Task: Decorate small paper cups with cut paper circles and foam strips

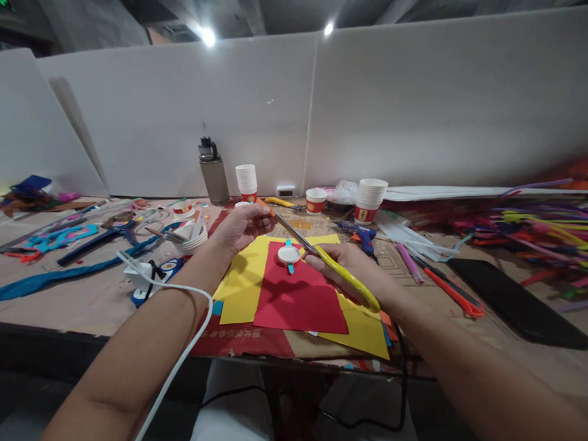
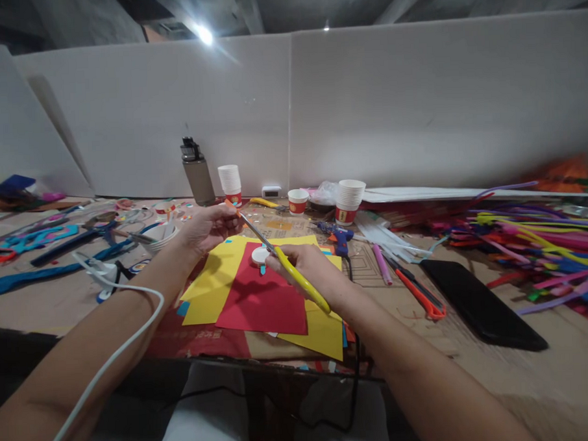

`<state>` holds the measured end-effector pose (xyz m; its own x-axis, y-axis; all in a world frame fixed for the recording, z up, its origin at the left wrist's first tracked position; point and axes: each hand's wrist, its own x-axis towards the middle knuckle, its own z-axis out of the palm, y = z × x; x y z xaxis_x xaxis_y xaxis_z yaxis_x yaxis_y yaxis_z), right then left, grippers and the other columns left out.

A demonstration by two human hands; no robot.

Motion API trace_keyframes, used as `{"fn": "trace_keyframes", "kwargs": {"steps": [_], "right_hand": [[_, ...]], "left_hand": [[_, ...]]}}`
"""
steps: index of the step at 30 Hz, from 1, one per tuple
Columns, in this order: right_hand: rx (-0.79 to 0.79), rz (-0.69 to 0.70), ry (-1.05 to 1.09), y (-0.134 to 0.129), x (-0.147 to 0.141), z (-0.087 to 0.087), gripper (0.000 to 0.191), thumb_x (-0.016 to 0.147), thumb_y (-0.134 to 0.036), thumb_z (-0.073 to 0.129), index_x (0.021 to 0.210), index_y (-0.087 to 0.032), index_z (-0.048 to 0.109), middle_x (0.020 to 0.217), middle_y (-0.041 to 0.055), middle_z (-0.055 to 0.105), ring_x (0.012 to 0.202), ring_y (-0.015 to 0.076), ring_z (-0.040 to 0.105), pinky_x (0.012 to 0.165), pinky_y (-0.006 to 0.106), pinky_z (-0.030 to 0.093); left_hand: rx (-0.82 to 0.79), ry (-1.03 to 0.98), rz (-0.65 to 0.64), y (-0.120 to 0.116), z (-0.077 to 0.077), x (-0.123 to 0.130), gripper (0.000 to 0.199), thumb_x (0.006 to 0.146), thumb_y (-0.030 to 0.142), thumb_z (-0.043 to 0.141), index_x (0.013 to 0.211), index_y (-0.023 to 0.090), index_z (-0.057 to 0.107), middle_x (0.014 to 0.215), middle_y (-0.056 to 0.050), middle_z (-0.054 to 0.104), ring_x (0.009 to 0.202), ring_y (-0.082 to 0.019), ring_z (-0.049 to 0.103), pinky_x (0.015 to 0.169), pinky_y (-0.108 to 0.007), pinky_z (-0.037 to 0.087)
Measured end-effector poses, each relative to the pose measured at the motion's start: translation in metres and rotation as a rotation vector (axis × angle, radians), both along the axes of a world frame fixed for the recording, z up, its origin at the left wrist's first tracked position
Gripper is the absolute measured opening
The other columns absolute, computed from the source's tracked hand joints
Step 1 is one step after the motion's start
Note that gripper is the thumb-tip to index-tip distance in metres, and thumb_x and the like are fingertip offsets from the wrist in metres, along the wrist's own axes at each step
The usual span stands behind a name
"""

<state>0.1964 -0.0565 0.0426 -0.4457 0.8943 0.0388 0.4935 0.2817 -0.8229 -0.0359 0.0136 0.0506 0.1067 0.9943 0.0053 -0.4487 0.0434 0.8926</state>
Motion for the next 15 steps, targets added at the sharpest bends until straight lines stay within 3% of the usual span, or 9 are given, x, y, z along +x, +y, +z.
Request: {"fn": "trace_keyframes", "kwargs": {"steps": [15], "right_hand": [[-0.072,-0.006,0.011,0.0005,0.0000,-0.0010,0.039,0.081,-0.056,0.059,0.076,-0.017,0.058,0.051,-0.0068,0.040,0.037,0.0055,0.036,0.035,0.017,0.026]], "left_hand": [[-0.013,-0.016,0.014,-0.0011,0.0007,0.0016,0.008,0.057,0.011,0.070,0.061,0.013,0.063,0.062,-0.003,0.067,0.059,-0.012,0.063,0.064,-0.026,0.053]]}}
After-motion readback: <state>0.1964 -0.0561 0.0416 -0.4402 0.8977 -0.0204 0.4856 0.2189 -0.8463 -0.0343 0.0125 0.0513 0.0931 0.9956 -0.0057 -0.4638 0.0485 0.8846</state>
